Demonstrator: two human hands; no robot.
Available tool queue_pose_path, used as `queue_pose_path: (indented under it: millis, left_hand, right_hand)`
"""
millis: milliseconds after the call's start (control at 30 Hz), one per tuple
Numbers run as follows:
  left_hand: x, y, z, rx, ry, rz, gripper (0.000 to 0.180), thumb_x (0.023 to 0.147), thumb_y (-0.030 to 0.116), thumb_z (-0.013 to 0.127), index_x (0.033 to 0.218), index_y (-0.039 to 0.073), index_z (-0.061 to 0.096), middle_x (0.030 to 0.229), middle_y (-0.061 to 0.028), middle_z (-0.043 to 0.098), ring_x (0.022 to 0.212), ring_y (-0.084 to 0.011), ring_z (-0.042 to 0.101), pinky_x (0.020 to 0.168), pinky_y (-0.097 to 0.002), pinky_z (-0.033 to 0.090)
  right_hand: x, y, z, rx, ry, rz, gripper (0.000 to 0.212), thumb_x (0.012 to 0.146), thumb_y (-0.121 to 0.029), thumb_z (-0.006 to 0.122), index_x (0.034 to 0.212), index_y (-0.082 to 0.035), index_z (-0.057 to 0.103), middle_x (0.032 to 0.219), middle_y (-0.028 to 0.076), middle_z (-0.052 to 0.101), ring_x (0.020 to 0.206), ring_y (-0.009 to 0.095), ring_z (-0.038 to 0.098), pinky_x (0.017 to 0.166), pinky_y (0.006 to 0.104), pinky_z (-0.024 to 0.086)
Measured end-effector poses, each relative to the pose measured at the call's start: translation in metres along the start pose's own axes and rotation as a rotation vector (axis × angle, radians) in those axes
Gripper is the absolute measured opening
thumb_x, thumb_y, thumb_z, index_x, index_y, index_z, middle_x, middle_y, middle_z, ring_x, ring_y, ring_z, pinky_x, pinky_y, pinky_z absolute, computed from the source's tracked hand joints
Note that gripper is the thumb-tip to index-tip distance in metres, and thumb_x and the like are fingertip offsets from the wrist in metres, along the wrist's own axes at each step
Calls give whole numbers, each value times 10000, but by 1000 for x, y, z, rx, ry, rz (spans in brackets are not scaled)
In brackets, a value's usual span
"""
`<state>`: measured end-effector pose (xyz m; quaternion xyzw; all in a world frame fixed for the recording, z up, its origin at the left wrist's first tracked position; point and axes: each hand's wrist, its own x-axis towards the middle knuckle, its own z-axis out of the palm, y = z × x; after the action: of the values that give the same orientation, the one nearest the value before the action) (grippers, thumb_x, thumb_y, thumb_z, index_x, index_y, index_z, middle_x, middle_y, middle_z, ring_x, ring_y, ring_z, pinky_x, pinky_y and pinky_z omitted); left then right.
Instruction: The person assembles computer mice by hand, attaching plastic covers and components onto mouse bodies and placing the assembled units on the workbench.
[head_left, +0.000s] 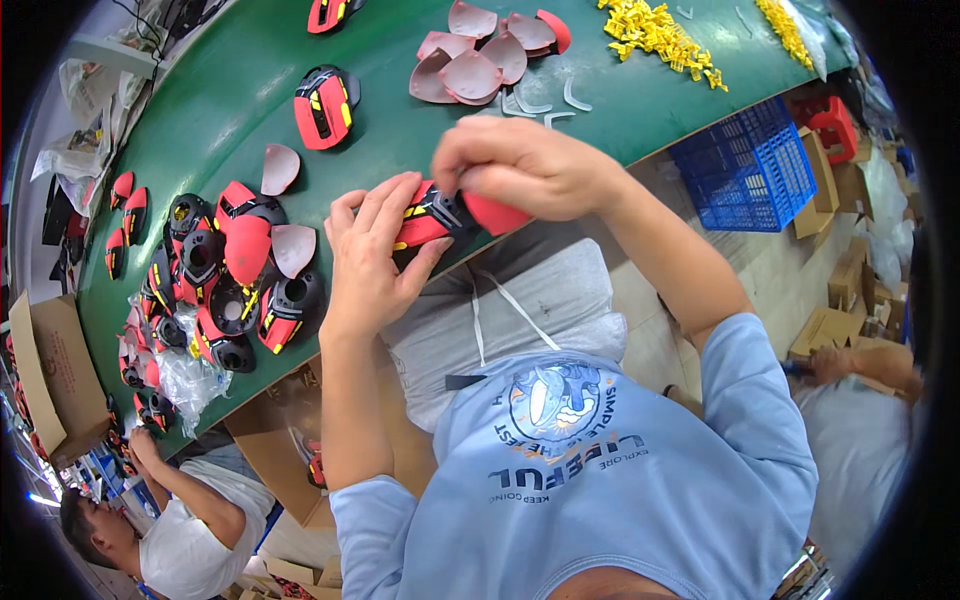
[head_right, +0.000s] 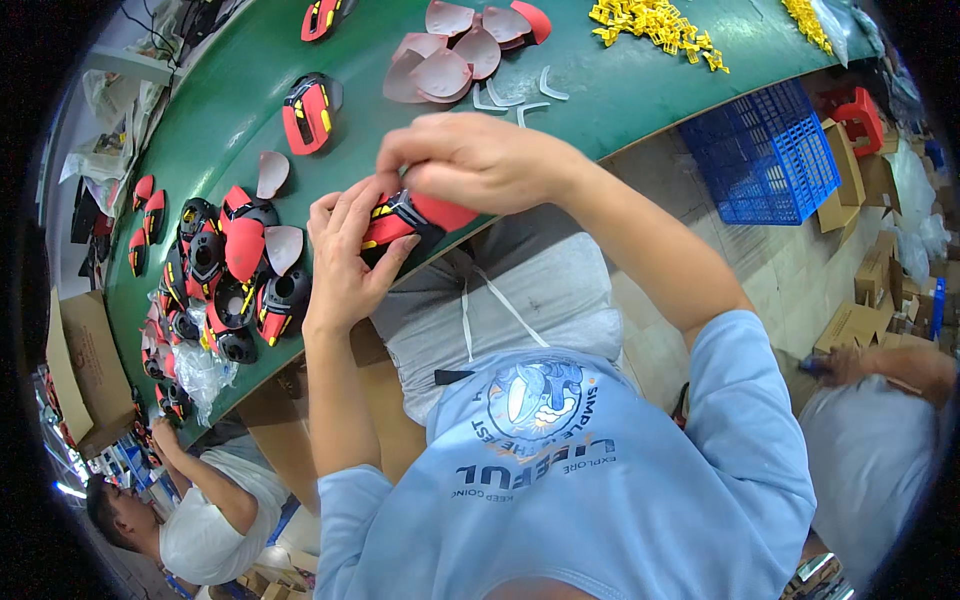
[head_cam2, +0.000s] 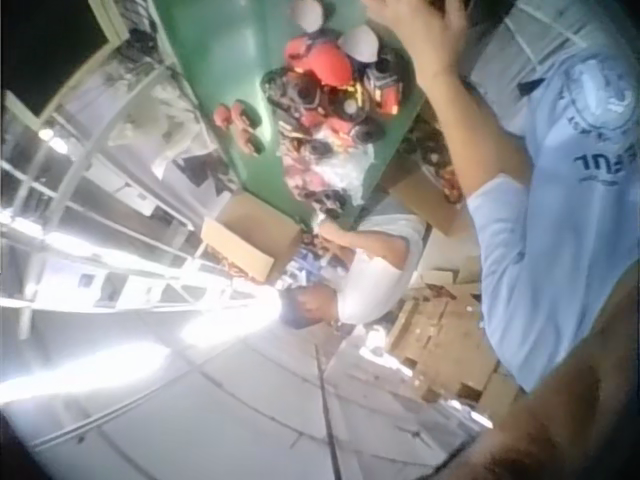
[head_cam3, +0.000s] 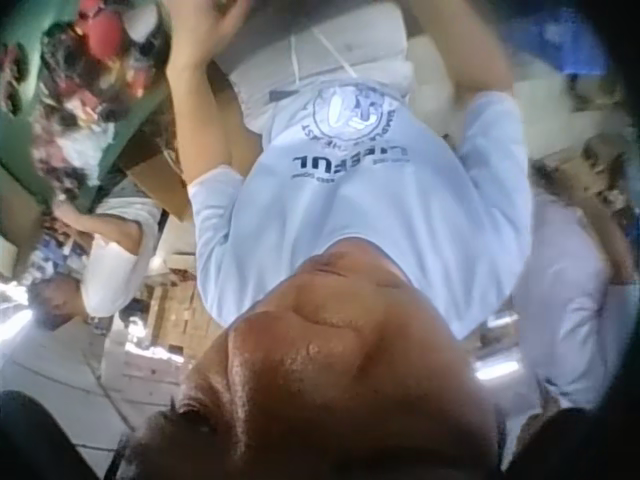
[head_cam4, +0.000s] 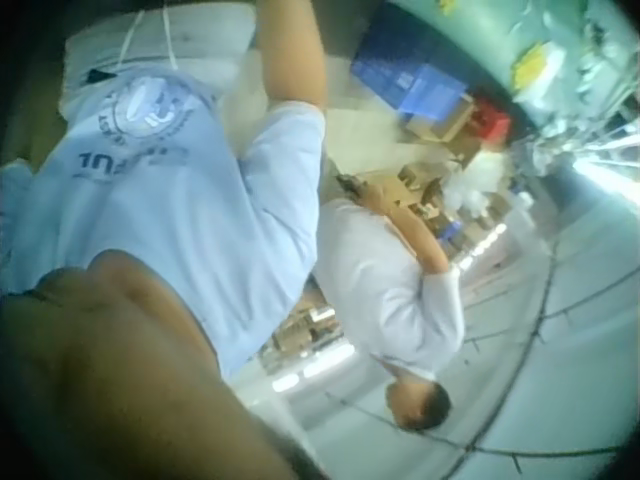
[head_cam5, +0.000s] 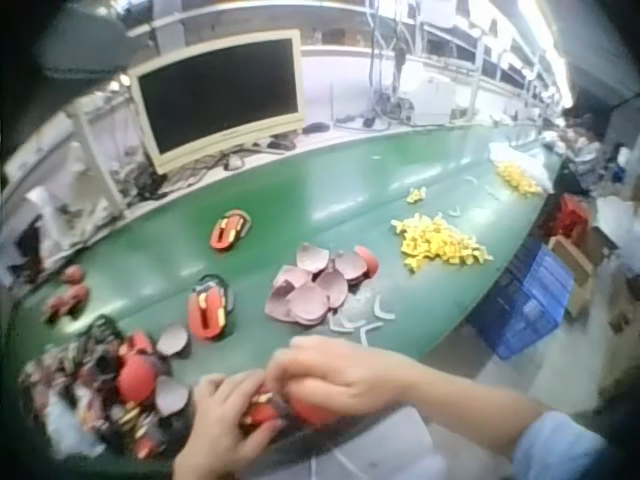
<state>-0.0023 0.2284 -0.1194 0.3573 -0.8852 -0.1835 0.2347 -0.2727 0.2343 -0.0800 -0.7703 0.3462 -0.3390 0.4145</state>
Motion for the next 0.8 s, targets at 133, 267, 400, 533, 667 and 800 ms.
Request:
queue_pose_path:
  millis: [133, 267, 400, 533, 667, 800]
  left_hand:
    - [-2, -2, 7, -1, 45, 24, 716, 830, 328, 882, 1463, 99, 636, 1446, -58, 672, 1218, -374, 539, 1066, -482, 413]
    - [-3, -2, 8, -25, 85, -30, 711, 836, 331, 875, 1464, 101, 635, 1435, -61, 673, 1222, -371, 544, 1061, -482, 416]
    - [-6, -1, 7, -20, 82, -32, 708, 839, 337, 873, 1465, 104, 637, 1432, -69, 673, 1222, -374, 549, 1064, -487, 420]
    - [-4, -3, 8, -21, 94, -19, 707, 840, 336, 871, 1466, 107, 637, 1429, -67, 674, 1224, -373, 551, 1065, -488, 422]
    - [-5, -2, 8, -28, 88, -30, 708, 836, 333, 875, 1465, 108, 638, 1431, -60, 674, 1224, -372, 552, 1061, -484, 425]
    - [-3, -1, 6, -27, 82, -27, 711, 832, 330, 880, 1462, 106, 639, 1431, -57, 674, 1216, -371, 555, 1053, -484, 430]
  right_hand:
    - [17, 34, 24, -470, -37, -205, 210, 952, -194, 668, 1103, -50, 688, 986, 109, 661, 956, 331, 614, 906, 458, 506]
    - [6, 40, 35, -561, 349, -227, 410, 874, -314, 856, 1169, -66, 715, 1077, 114, 713, 1079, 334, 657, 947, 463, 537]
    - [-21, 25, 30, -581, 114, -99, 626, 844, -359, 889, 1354, -53, 693, 1305, 125, 730, 1144, 348, 670, 1014, 450, 544]
    - [-29, 28, 29, -702, 114, -169, 790, 837, -302, 907, 1515, -30, 606, 1372, 142, 714, 1153, 342, 699, 1056, 457, 543]
    - [-26, 23, 31, -375, 204, 31, 834, 816, -215, 917, 1547, -23, 565, 1422, 169, 681, 1176, 333, 712, 1058, 462, 559]
    - [-14, 19, 12, -293, 251, -100, 805, 789, -218, 928, 1507, -47, 607, 1297, 125, 756, 1130, 314, 706, 1018, 427, 578]
